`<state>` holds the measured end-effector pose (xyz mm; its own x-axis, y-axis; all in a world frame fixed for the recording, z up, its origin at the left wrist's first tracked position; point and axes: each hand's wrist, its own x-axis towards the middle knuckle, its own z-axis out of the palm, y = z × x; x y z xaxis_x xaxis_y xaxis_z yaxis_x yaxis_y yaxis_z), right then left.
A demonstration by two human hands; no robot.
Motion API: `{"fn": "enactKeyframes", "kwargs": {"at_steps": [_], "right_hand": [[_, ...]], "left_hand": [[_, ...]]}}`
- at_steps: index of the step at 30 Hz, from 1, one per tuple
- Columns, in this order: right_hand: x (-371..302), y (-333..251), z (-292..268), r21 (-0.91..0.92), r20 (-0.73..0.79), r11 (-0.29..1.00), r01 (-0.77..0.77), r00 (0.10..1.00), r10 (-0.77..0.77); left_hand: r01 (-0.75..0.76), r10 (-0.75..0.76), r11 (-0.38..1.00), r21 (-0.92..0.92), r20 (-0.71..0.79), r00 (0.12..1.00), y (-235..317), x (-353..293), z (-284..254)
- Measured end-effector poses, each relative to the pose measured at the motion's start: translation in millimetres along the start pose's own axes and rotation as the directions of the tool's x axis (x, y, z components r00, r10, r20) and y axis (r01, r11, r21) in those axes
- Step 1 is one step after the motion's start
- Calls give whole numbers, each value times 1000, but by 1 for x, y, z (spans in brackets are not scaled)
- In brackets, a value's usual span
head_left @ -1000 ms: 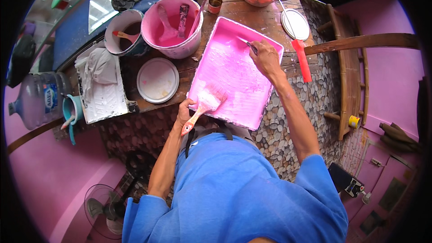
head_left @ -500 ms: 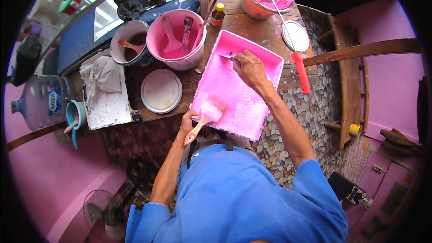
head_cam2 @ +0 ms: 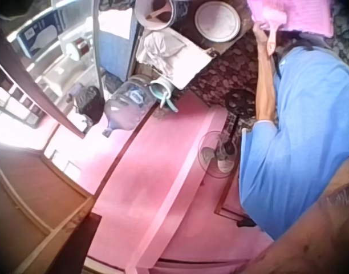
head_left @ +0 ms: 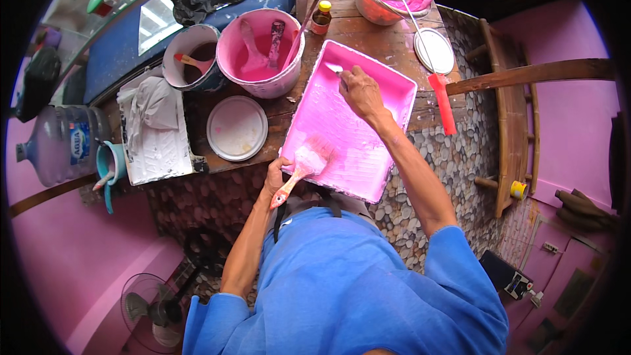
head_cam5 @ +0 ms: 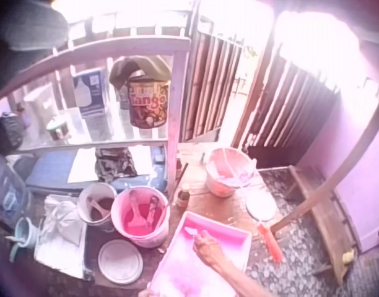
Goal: The person prepares pink paint in a tray by lining it with a pink plastic bag, adding a dark liquid from a small bottle, and stirring the mixture with a spatula. They also handle a paintbrush and move around the workspace to gather materials.
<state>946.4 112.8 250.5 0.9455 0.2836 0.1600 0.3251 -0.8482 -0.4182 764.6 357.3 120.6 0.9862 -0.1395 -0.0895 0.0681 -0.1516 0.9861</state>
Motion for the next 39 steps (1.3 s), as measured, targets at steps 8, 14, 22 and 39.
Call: {"fn": "enactKeyframes", "kwargs": {"at_steps": [8,14,22,39], "right_hand": [[-26,12,-19,47,10,996,-73,997,72],[-68,-1,-14,10,90,998,-57,994,56],[-122,8,-34,144,-385,979,-144,903,189],[-151,40,-41,30,-345,922,-385,862,371]], "left_hand": [[-61,61,998,-16,12,998,3,1,-3],[-85,85,996,27,23,996,-13,-1,-5],[-25,18,992,121,59,998,-50,-6,-4],[570,-591,229,-789,353,726,-20,10,0]]}}
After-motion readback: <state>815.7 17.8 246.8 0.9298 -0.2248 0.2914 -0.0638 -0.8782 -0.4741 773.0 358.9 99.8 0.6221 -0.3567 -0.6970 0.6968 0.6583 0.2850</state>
